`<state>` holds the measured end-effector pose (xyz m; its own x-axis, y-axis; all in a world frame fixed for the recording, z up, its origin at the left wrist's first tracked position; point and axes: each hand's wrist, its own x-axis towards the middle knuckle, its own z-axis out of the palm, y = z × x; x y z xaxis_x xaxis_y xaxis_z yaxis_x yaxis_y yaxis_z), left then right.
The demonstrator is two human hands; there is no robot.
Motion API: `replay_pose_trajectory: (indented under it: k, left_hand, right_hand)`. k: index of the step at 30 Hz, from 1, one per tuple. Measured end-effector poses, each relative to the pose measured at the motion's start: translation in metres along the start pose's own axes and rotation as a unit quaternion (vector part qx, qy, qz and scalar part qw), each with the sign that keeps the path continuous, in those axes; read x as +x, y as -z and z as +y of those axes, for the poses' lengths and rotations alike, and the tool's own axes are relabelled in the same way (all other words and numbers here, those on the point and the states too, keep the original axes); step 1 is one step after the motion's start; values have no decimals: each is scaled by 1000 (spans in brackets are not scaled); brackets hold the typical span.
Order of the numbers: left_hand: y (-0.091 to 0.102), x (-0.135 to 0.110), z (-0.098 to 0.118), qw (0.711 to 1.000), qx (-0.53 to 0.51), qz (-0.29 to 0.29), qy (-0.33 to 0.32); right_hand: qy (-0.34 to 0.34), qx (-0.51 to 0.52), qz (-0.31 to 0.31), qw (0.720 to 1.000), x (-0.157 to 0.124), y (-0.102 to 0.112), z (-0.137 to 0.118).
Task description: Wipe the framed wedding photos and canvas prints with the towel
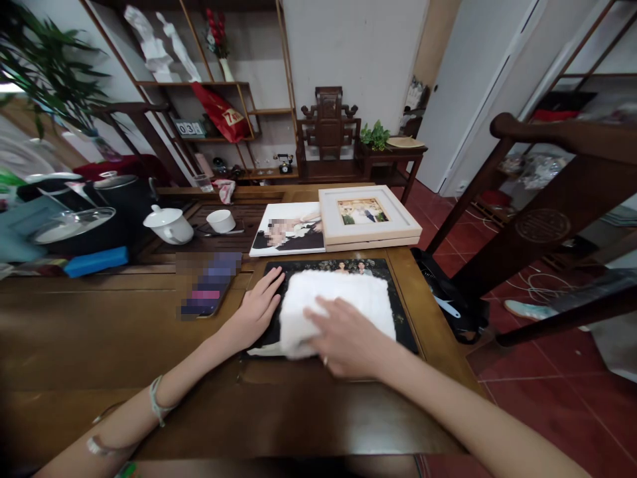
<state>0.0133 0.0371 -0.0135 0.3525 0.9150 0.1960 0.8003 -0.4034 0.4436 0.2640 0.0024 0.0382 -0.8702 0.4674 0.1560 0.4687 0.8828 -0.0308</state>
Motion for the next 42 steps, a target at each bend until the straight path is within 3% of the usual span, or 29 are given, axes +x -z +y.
replay_pose_trajectory:
  k: [2, 4, 6, 11, 14, 17, 20, 23, 26, 31, 33, 35, 37, 39, 42]
  left_hand:
    - [2, 0, -1, 1000, -4, -13, -6]
    - [3, -1, -1, 1000, -4, -20, -15]
    - [4, -1, 1, 1000, 1, -15, -11]
    - [4, -1, 6, 1000, 4, -2, 13]
    - [3, -1, 7, 1000, 2, 7, 15]
    - [1, -1, 5, 1000, 6, 22, 9]
    - [-1, -1, 3, 1000, 7, 26, 0]
    - [1, -1, 3, 1000, 4, 11, 3]
    - [4, -1, 5, 1000, 0, -6, 14]
    - [7, -1, 9, 1000, -5, -10, 29]
    - [7, -1, 10, 1000, -4, -8, 27]
    - [6, 0, 9, 1000, -1, -5, 25]
    - [5, 0, 9, 1000, 3, -2, 23]
    - [4, 0, 7, 1000, 3, 2, 19]
    - [4, 0, 6, 1000, 2, 1, 16]
  right_hand:
    - [73, 15, -2, 997, 0, 0, -20]
    - [101, 40, 6, 994, 1, -1, -21]
    - [72, 63, 29, 995, 1, -4, -2]
    - [-61, 61, 109, 990, -3, -11, 75]
    - [-83, 63, 113, 988, -11, -12, 94]
    - [-71, 65, 100, 990, -20, -9, 73]
    - [-26, 82, 54, 995, -27, -4, 23]
    - [61, 108, 6, 992, -30, -2, -16]
    - [86, 120, 16, 989, -31, -3, -13]
    - [-89, 40, 110, 989, -49, -10, 40]
    - [-155, -5, 136, 978, -58, -14, 42]
    - [-187, -35, 143, 971, -64, -15, 27]
    - [-168, -32, 132, 976, -63, -14, 3]
    - [-108, -1, 100, 989, -55, -12, -20]
    - [-15, 56, 50, 997, -35, -8, -27]
